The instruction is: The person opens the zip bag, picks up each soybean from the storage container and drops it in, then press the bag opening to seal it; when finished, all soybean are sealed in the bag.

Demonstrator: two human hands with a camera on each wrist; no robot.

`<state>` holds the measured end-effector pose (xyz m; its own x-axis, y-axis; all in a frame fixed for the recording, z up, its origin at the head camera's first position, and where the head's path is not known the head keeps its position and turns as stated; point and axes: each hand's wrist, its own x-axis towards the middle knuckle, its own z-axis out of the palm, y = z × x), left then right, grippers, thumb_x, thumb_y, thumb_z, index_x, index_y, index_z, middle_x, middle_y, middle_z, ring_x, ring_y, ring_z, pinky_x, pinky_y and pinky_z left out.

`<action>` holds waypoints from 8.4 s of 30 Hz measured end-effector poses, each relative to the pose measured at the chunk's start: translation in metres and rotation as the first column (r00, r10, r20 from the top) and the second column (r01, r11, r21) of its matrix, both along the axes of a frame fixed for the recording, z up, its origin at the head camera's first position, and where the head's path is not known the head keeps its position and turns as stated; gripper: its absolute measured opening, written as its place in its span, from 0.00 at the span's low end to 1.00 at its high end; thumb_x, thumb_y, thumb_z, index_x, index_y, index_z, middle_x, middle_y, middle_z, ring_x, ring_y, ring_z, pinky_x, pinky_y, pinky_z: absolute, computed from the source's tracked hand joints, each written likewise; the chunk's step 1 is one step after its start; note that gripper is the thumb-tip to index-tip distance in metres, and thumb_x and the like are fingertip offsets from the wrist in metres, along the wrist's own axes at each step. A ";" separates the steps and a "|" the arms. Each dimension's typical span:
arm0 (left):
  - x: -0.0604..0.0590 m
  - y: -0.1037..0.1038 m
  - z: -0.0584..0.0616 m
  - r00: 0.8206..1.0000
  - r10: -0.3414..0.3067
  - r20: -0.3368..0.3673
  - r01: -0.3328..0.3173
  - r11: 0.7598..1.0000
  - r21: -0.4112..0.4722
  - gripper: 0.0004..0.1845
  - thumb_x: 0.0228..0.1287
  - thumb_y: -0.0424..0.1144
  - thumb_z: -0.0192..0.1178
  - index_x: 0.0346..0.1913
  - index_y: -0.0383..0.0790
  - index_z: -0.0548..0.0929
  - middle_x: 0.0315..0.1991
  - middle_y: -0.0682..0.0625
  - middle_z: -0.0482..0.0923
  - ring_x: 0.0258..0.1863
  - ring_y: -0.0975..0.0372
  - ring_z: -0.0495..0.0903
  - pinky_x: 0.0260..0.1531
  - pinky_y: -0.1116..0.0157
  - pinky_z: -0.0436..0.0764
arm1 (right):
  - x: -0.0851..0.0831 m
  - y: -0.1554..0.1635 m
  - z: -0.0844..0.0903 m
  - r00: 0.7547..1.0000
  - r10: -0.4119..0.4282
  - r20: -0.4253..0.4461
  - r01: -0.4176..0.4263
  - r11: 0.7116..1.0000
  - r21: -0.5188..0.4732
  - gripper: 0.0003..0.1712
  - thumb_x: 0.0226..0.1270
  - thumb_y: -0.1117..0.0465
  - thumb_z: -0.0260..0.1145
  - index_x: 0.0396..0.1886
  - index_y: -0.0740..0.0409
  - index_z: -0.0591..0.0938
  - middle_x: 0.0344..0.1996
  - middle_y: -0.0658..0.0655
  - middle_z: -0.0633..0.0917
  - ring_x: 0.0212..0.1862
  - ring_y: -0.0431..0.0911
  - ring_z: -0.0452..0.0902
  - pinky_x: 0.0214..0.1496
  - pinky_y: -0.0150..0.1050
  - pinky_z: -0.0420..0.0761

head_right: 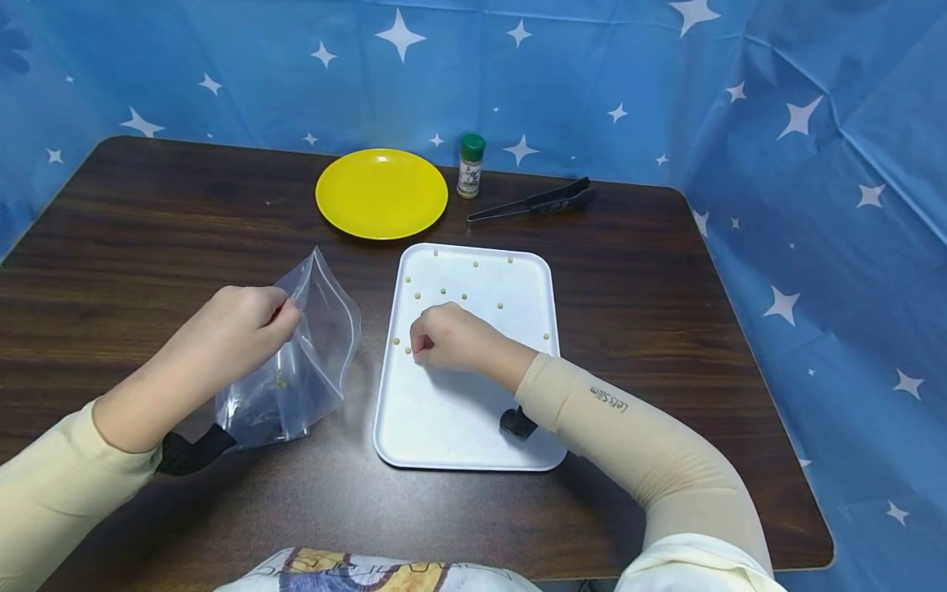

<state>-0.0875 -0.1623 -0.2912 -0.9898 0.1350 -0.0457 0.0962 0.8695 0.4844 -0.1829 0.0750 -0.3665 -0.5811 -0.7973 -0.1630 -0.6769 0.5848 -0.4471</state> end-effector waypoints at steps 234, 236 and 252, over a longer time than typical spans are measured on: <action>0.001 -0.008 0.000 0.999 0.033 0.015 -0.034 0.998 0.059 0.18 0.66 0.37 0.42 0.17 0.40 0.67 0.12 0.49 0.60 0.11 0.59 0.60 0.17 0.63 0.64 | -0.015 -0.029 0.004 0.999 -0.039 -0.006 0.039 0.996 -0.077 0.05 0.57 0.66 0.67 0.24 0.55 0.83 0.21 0.47 0.78 0.27 0.40 0.72 0.32 0.30 0.72; 0.001 -0.008 0.000 0.999 0.033 0.017 -0.033 0.998 0.059 0.18 0.66 0.37 0.41 0.17 0.40 0.67 0.12 0.49 0.60 0.11 0.59 0.60 0.17 0.63 0.64 | -0.015 -0.028 0.007 0.999 -0.048 -0.006 0.048 0.995 -0.087 0.04 0.57 0.66 0.67 0.24 0.55 0.83 0.22 0.47 0.78 0.28 0.40 0.72 0.32 0.30 0.72; -0.002 -0.006 0.001 0.999 0.039 0.022 -0.040 0.999 0.031 0.18 0.66 0.37 0.42 0.17 0.39 0.69 0.12 0.49 0.61 0.11 0.59 0.61 0.17 0.63 0.65 | -0.010 -0.045 0.080 0.975 0.014 -0.221 -0.117 0.879 -0.461 0.02 0.55 0.65 0.70 0.28 0.60 0.84 0.26 0.51 0.80 0.30 0.41 0.74 0.33 0.30 0.75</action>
<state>-0.0891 -0.1686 -0.2903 -0.9932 0.0977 -0.0635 0.0515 0.8569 0.5128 -0.1933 0.0302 -0.2861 -0.5044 -0.7867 0.3561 -0.8123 0.2924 -0.5047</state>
